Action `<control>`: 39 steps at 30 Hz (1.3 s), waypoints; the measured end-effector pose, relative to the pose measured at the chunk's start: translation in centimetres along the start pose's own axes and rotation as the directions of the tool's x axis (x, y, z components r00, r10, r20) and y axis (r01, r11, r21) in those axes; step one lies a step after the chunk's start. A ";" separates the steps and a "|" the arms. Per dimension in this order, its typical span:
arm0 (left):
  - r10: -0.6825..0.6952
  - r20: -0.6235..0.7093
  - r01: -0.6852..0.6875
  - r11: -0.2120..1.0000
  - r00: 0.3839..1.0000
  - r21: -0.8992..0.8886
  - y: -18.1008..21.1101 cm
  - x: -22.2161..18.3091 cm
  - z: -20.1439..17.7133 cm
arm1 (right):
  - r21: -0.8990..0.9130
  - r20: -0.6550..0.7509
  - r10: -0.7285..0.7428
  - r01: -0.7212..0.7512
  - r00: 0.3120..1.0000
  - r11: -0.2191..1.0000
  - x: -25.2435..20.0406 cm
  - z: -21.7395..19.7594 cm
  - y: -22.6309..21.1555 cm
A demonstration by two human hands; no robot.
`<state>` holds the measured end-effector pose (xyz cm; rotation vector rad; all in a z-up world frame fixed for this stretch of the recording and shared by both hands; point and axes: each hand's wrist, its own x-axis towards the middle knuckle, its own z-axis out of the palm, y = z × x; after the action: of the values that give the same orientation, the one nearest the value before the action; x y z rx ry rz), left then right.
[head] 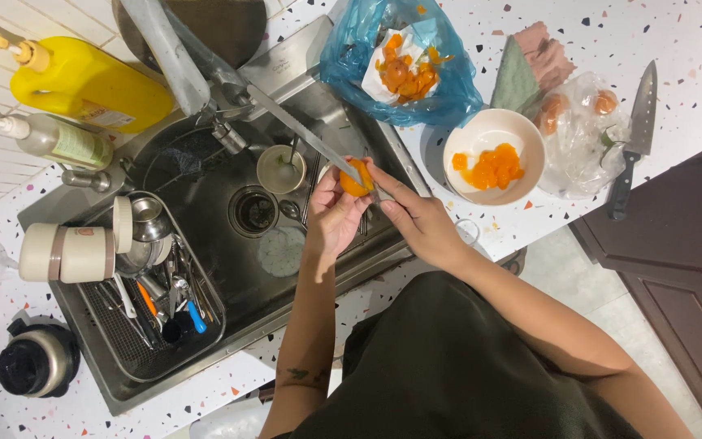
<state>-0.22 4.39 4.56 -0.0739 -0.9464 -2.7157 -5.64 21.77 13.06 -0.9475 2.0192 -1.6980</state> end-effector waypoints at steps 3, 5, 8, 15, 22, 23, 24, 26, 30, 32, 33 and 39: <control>0.006 0.006 -0.006 1.000 1.000 0.000 -0.4 -0.1 -0.4 | -0.054 -0.038 -0.014 0.012 0.999 0.998 -0.3 0.2 -0.8; -0.001 0.016 0.001 1.000 1.000 -0.007 -0.5 0.1 -0.6 | -0.010 -0.044 0.028 -0.029 0.999 1.000 0.5 -0.1 -2.2; -0.019 0.038 0.021 0.999 0.999 -0.047 -0.5 0.3 -1.0 | 0.239 -0.008 0.167 -0.161 0.986 0.958 0.3 0.2 -0.2; -0.073 0.145 0.099 0.978 0.987 -0.183 -1.1 0.3 -3.8 | 0.649 0.200 0.344 -0.386 0.918 0.655 0.5 -0.6 0.0; -0.083 0.165 0.111 0.979 0.983 -0.171 -1.3 -0.1 -6.7 | 0.560 0.196 0.360 -0.405 0.912 0.723 1.4 -1.4 -0.9; -0.095 0.145 0.120 0.978 0.985 -0.169 -1.7 -0.3 -7.6 | 0.535 0.213 0.354 -0.412 0.911 0.737 1.6 -1.5 -0.9; -0.108 0.125 0.128 0.978 0.986 -0.167 -2.0 -0.5 -8.4 | 0.510 0.230 0.349 -0.418 0.908 0.752 1.8 -1.7 -0.8; -0.108 0.122 0.126 0.981 0.987 -0.149 -1.0 -0.1 -7.1 | 0.489 0.240 0.351 -0.425 0.905 0.762 2.1 -1.9 -0.2; -0.118 0.093 0.131 0.981 0.989 -0.144 1.3 1.0 -3.1 | 0.342 0.238 0.315 -0.382 0.919 0.859 2.6 -2.2 -0.5; -0.104 0.094 0.114 0.987 0.990 -0.115 1.8 1.2 -2.3 | 0.246 0.229 0.295 -0.348 0.928 0.905 3.0 -2.3 -0.4; -0.091 0.097 0.099 0.992 0.991 -0.084 2.1 1.2 -1.9 | 0.149 0.221 0.271 -0.307 0.937 0.940 3.1 -2.2 -0.5; -0.023 -0.157 0.062 0.967 0.987 0.247 1.7 0.7 -0.3 | 0.068 0.289 0.313 -0.345 0.905 0.936 3.4 -2.2 -0.8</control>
<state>-0.42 2.81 5.43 0.2026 -1.2475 -2.5699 -9.28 21.01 14.82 -0.7073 1.7580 -1.4003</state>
